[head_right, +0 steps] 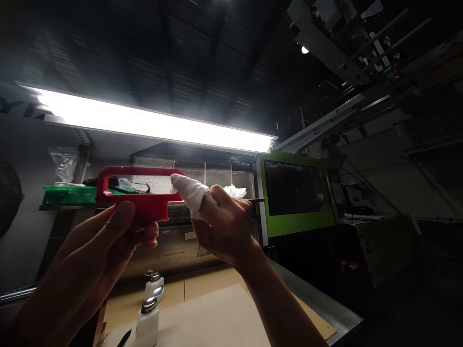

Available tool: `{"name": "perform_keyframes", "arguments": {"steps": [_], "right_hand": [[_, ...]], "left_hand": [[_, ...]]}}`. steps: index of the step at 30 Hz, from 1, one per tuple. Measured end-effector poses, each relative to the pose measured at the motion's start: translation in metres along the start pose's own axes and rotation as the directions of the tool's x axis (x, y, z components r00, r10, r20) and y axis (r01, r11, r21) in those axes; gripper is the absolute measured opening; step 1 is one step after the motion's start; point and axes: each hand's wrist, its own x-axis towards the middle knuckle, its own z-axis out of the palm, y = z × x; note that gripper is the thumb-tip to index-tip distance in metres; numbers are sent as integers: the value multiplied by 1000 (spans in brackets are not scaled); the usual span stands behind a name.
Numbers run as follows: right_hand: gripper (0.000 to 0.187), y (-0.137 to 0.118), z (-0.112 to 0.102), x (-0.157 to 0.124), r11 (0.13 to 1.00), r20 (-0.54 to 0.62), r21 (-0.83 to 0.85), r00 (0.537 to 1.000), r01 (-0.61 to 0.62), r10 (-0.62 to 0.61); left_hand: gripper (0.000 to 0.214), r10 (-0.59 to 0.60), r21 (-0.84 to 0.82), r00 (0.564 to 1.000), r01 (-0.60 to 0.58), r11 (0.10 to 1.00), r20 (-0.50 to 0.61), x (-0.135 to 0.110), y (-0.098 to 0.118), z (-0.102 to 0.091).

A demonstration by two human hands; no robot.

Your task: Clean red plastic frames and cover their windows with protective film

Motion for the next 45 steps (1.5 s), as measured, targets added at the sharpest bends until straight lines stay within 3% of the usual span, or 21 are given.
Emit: {"name": "perform_keyframes", "arguments": {"steps": [3, 8, 15, 20, 25, 32, 38, 45], "right_hand": [[29, 6, 2, 5, 983, 26, -169, 997, 71, -67], [34, 8, 2, 4, 976, -3, -216, 1000, -15, 14], [30, -5, -3, 15, 910, 18, -368, 980, 192, -199], [30, -3, -4, 22, 865, 65, -462, 980, 197, -189], [31, -3, -8, 20, 878, 18, -458, 989, 137, -145], [27, -5, -5, 20, 856, 92, -460, 972, 235, -217], [28, 1, -9, 18, 880, 21, -467, 996, 85, -85], [28, -18, -13, 17, 872, 95, -442, 977, 213, -191]], "left_hand": [[23, 8, -9, 1000, -8, 1000, -8, 0, 1, 2], [24, 22, 8, 1000, -22, 1000, -10, 0, 0, 2], [22, 28, 31, 999, -27, 999, -18, -1, 1, 3], [22, 21, 37, 1000, -21, 999, -10, -1, 1, 4], [25, 23, 60, 1000, -23, 998, 3, -1, 1, 3], [24, 41, 30, 999, -41, 999, -3, 0, -2, 1], [26, 52, 21, 999, -52, 998, -12, 1, -6, 1], [25, 30, 42, 1000, -30, 999, -5, 2, -6, 2]]}}
